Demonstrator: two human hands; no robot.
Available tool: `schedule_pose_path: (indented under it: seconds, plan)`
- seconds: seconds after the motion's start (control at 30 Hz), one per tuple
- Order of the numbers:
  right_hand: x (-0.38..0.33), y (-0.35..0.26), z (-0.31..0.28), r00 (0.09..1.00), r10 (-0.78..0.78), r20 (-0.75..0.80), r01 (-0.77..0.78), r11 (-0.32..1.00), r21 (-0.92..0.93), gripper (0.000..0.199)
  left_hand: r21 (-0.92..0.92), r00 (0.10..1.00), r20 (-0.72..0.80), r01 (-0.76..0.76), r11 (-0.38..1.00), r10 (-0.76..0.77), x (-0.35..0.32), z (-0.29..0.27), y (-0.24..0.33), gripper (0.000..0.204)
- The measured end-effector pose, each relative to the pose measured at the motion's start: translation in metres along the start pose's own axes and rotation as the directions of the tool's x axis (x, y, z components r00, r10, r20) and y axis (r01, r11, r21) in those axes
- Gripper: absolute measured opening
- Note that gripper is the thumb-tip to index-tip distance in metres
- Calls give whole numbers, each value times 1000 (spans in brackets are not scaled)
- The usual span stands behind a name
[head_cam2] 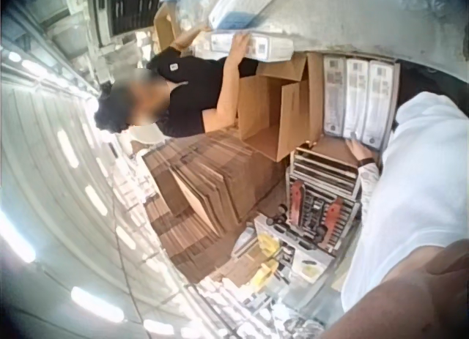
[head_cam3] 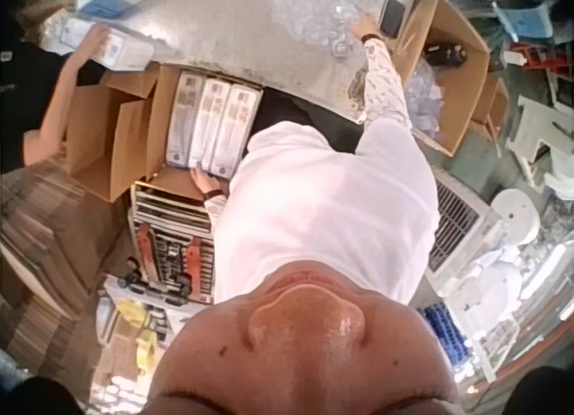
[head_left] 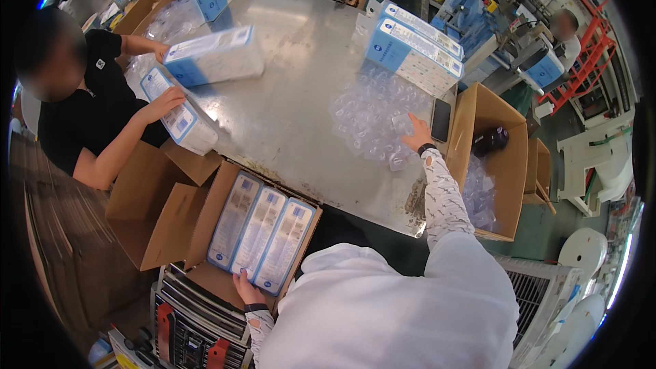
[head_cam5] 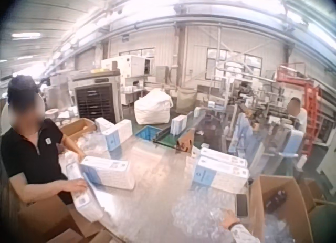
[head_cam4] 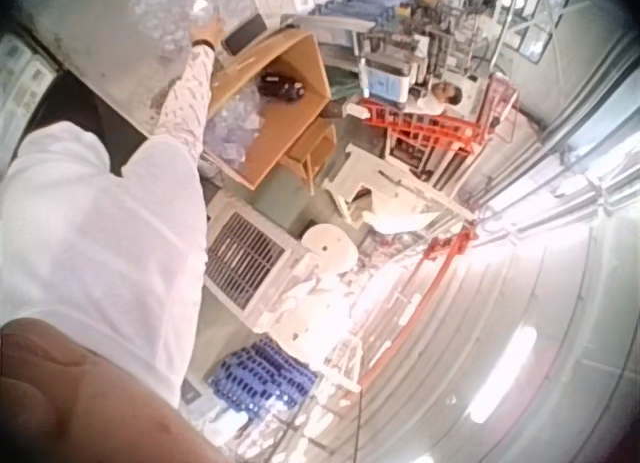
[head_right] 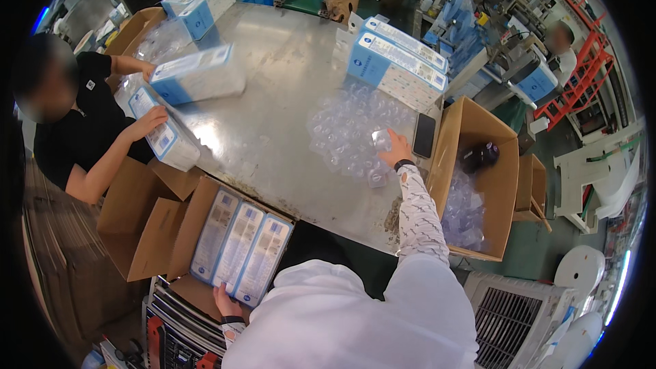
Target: The person places product boxes into larger cardboard cartons by hand, folds the flaps of the filled cartons, and slides them onto a conveyor machine.
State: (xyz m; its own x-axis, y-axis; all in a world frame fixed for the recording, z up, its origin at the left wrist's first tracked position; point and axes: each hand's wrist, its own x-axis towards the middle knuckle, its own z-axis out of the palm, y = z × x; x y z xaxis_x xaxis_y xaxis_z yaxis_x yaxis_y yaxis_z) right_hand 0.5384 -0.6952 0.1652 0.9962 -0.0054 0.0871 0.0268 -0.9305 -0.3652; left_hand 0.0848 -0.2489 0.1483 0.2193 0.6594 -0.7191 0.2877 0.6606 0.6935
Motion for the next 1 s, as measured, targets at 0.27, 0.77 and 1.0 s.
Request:
schedule_pose_path:
  seconds: [0.27, 0.77, 1.0]
  plan:
    - [23, 18, 26, 977, 186, 107, -198, 973, 114, 66, 57, 999, 31, 26, 998, -28, 1, -3, -1, 70]
    - [-38, -188, -35, 703, -361, 612, -455, 434, 778, 26, 8, 991, 53, -127, 992, 127, 24, -6, -43, 70]
    - [-258, -420, 90, -59, -692, 720, 60, 717, 694, 26, 596, 937, 332, -294, 747, 103, -14, 60, -27, 93]
